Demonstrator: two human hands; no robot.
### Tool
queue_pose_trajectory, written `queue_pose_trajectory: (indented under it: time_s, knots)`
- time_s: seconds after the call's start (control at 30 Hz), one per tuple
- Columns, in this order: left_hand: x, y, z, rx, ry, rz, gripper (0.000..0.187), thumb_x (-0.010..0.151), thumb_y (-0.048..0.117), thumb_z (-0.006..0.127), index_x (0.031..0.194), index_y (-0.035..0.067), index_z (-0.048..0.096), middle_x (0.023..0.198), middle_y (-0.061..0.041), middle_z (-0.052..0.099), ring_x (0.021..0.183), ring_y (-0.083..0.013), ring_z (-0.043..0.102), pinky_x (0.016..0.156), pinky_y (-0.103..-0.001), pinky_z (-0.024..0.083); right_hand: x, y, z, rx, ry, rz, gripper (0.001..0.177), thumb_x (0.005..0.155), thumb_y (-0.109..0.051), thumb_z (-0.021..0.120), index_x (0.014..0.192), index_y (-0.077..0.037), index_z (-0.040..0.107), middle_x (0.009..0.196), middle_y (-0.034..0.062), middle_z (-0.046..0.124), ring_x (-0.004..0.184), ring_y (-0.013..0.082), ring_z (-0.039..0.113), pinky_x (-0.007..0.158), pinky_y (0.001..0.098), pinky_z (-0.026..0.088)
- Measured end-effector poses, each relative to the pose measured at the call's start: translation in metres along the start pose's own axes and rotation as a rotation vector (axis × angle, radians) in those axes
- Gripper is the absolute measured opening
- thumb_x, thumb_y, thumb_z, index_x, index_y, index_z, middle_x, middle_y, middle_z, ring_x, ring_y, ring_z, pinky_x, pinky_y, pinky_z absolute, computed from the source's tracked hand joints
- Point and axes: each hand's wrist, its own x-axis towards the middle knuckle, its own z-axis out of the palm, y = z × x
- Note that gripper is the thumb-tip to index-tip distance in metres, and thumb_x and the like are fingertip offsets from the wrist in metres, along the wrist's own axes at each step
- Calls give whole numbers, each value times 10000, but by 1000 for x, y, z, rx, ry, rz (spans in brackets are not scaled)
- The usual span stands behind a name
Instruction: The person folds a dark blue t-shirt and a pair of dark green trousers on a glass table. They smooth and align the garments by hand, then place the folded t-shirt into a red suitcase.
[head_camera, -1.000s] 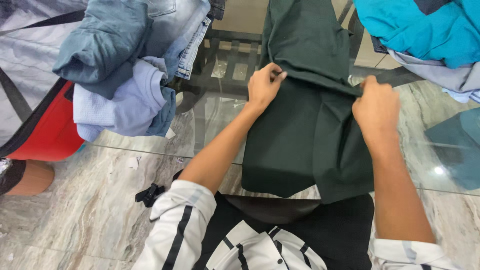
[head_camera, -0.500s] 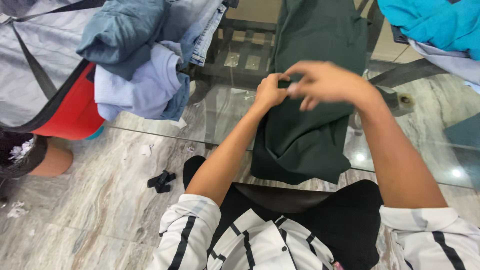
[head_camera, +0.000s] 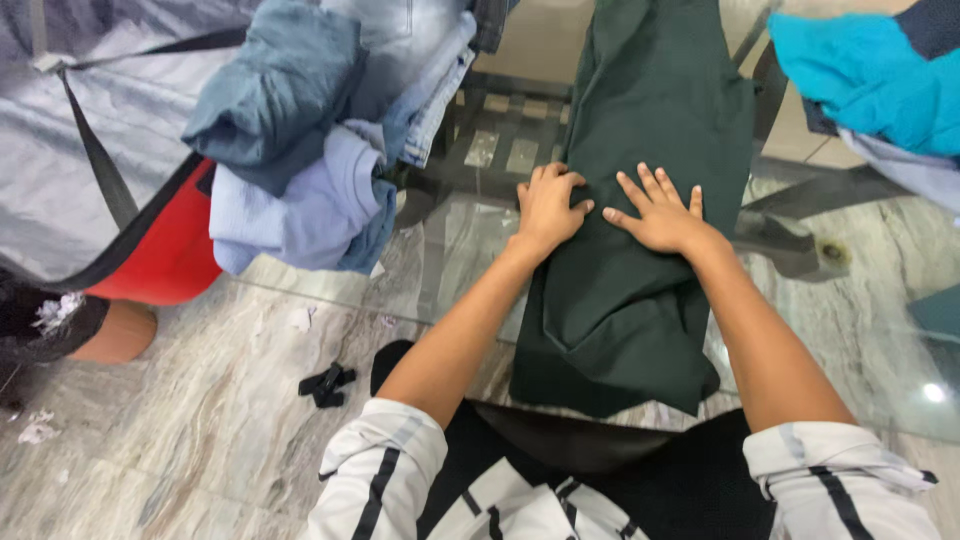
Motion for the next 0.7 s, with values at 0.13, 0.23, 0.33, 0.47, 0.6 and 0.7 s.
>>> queue_pose_trajectory:
  time_s: [0.13, 0.23, 0.33, 0.47, 0.6, 0.7]
  knots:
    - [9, -7, 9, -70, 4, -25, 428, 738, 276, 847, 1131, 133, 758, 1344, -108, 627, 1289, -336, 536, 1025, -540, 387, 2, 2, -7, -33, 147, -28, 818, 897, -795, 319, 1604, -391, 235, 1722, 29, 89, 1578, 267, 64, 1181, 700, 11]
    - [20, -7, 7, -69, -30, 17, 447, 732, 292, 858, 1125, 111, 747, 1326, -138, 633, 1166, -346, 643, 974, -513, 458, 3, -1, -7, -32, 220, -41, 784, 921, -780, 301, 1593, -377, 290, 1717, 28, 142, 1576, 260, 109, 1195, 693, 35]
    - [30, -2, 0, 43, -143, -16, 278, 806, 291, 816, 1027, 125, 786, 1185, -96, 741, 1124, -328, 714, 947, -457, 557, -5, -4, -5, -46, 262, -62, 763, 947, -755, 295, 1590, -345, 318, 1706, 48, 182, 1570, 269, 137, 1193, 693, 56]
    - [56, 14, -9, 260, -328, -74, 348, 817, 358, 832, 1044, 101, 770, 1110, -150, 727, 1080, -370, 698, 892, -490, 560, -30, -7, -3, -73, 280, -86, 740, 967, -705, 319, 1590, -306, 330, 1691, 69, 213, 1559, 277, 156, 1176, 707, 72]
    - [66, 15, -4, 263, -65, 43, 364, 775, 322, 836, 1029, 90, 719, 1013, -128, 719, 1010, -357, 699, 839, -523, 541, -63, -18, 3, -88, 294, -95, 725, 965, -671, 364, 1585, -294, 349, 1684, 82, 231, 1555, 279, 165, 1171, 711, 75]
    - [66, 7, 8, 165, 164, 80, 434, 724, 281, 830, 1076, 71, 689, 984, -138, 719, 937, -367, 706, 767, -518, 535, -85, -33, -1, -91, 267, -85, 730, 959, -665, 385, 1575, -274, 363, 1672, 88, 242, 1549, 285, 170, 1165, 705, 76]
